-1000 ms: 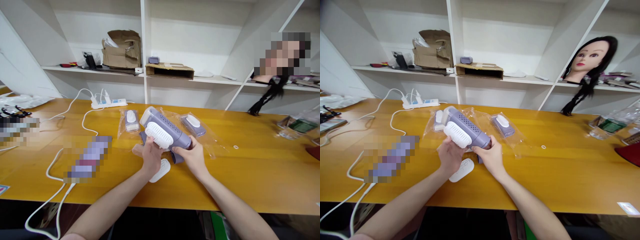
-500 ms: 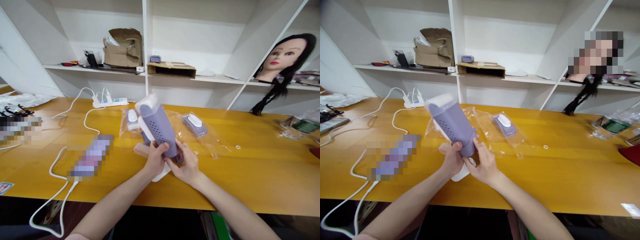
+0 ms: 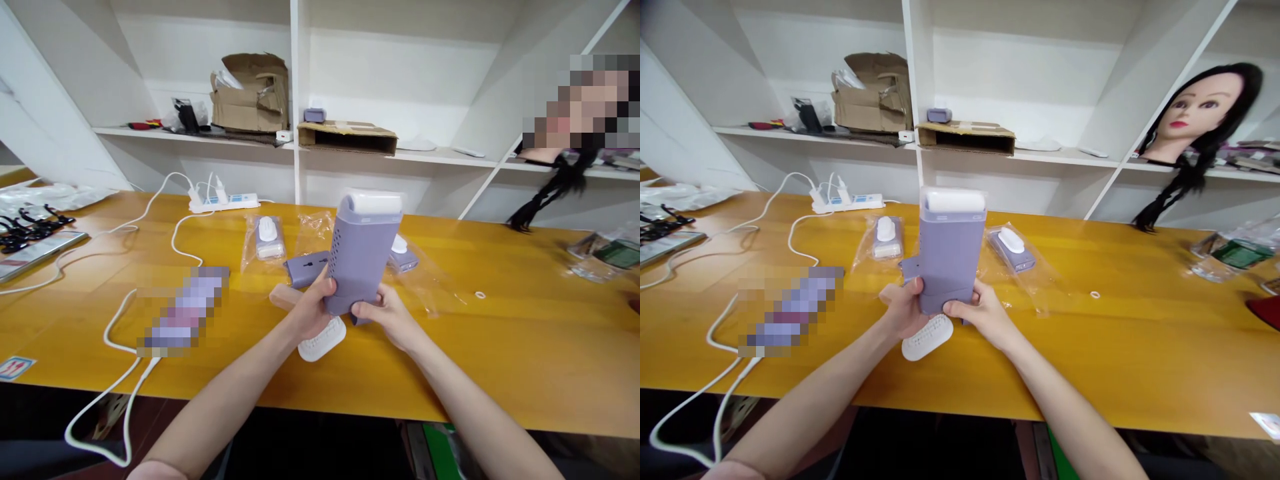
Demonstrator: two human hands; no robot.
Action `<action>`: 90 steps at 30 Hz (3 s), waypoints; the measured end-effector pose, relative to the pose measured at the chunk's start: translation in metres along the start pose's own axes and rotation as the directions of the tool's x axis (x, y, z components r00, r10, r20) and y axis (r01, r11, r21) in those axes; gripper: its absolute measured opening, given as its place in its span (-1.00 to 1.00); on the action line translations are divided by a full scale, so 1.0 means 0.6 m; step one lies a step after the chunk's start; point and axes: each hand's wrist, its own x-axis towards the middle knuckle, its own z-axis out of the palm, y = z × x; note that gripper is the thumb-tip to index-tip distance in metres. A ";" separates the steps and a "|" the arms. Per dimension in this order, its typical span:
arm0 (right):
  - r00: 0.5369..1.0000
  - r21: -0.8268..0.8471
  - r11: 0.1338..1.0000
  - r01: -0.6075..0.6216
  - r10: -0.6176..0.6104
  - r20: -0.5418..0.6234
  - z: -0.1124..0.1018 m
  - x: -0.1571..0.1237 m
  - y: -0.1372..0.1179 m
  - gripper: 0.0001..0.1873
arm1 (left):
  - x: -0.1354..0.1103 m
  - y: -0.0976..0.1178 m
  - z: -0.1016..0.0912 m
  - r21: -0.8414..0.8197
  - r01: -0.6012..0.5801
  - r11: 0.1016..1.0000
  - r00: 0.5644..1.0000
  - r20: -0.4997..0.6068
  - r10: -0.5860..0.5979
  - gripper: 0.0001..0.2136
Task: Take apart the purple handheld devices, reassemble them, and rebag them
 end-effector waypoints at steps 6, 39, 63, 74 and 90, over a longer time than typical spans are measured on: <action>0.995 -0.042 0.998 0.054 -0.058 -0.083 -0.006 0.000 -0.006 -0.65 | 0.007 -0.019 -0.010 0.300 -0.073 0.951 0.975 -0.177 0.130 -0.57; 0.963 -0.027 0.996 0.084 -0.088 -0.253 0.008 0.015 0.022 -0.80 | 0.005 -0.040 -0.009 0.766 -0.191 0.614 0.939 -0.040 0.342 -0.59; 0.976 -0.183 0.983 0.000 -0.039 -0.212 0.005 0.024 0.014 -0.52 | 0.018 -0.010 0.011 0.386 -0.275 0.881 0.831 -0.365 0.419 -0.58; 0.910 -0.667 0.745 0.006 -0.281 -0.305 0.034 0.000 0.016 -0.65 | 0.017 -0.004 0.033 0.345 -0.151 0.926 0.816 -0.485 0.314 -0.38; 0.688 -0.959 0.131 0.250 -0.721 0.081 0.020 0.003 0.051 -0.66 | 0.013 0.014 0.026 0.188 -0.173 0.967 0.833 -0.495 0.246 -0.49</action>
